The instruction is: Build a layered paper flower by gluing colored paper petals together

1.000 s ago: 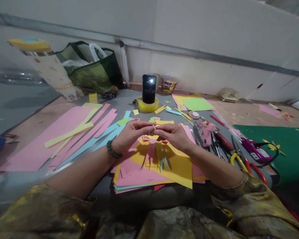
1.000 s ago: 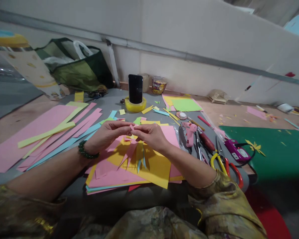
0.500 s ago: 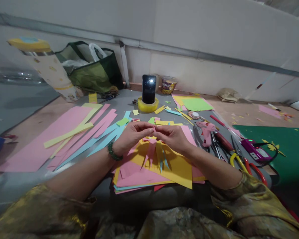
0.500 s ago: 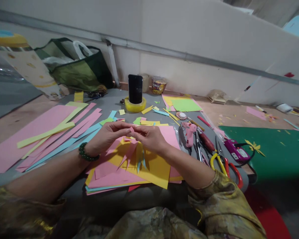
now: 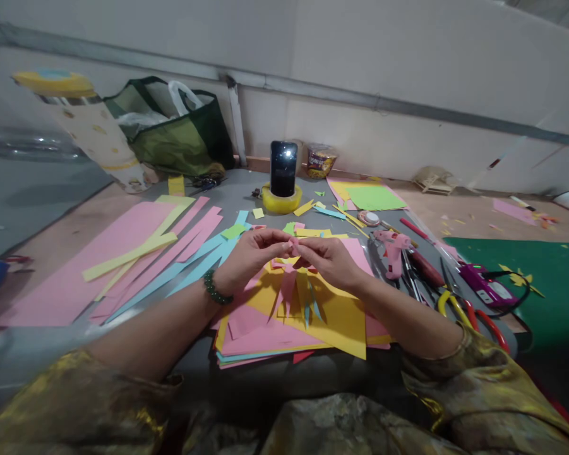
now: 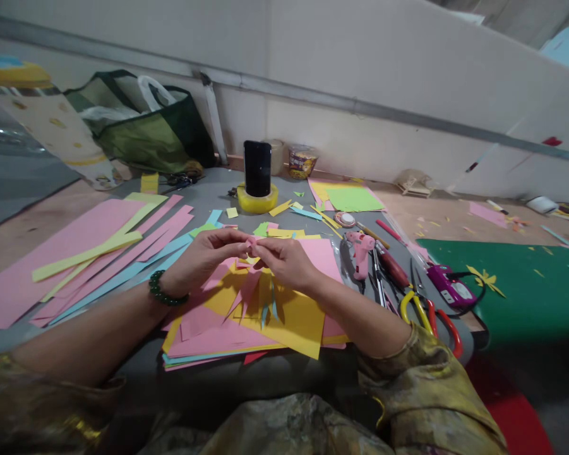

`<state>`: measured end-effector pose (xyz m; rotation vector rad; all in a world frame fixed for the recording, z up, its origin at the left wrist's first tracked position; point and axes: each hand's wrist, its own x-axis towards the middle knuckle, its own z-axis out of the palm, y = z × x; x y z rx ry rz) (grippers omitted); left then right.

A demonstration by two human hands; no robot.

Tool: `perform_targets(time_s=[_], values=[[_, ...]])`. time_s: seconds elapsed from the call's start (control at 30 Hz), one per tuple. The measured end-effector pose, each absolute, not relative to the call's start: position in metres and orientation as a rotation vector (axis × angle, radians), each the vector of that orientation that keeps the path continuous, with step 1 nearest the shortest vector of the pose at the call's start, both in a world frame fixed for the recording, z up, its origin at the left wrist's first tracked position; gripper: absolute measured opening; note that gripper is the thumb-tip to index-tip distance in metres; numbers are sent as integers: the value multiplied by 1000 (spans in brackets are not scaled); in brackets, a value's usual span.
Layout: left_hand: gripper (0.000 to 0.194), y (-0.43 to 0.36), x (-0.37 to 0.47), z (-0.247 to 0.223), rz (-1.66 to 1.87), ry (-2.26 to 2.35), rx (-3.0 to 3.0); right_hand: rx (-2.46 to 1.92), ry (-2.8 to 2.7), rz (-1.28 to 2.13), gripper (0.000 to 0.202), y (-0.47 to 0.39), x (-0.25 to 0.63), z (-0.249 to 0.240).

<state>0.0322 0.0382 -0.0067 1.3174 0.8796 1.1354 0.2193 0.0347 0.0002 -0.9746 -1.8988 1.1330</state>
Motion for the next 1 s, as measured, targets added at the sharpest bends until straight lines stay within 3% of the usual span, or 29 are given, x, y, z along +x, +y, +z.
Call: perform_targets(time_s=[0.33, 0.5, 0.7, 0.8, 1.0], values=[[16, 37, 35, -3, 1096, 826, 1156, -1000, -1656, 1559, 28, 40, 221, 5], [21, 38, 34, -2, 1082, 828, 1111, -1092, -1669, 1514, 29, 43, 220, 6], [32, 43, 30, -3, 1111, 884, 1107, -1029, -2173, 1064, 26, 0, 240, 38], [30, 44, 28, -4, 1118, 956, 1149, -956, -2614, 1228, 24, -47, 272, 65], [36, 43, 29, -5, 1055, 1056, 1216, -1958, -2820, 1206, 12, -120, 344, 81]])
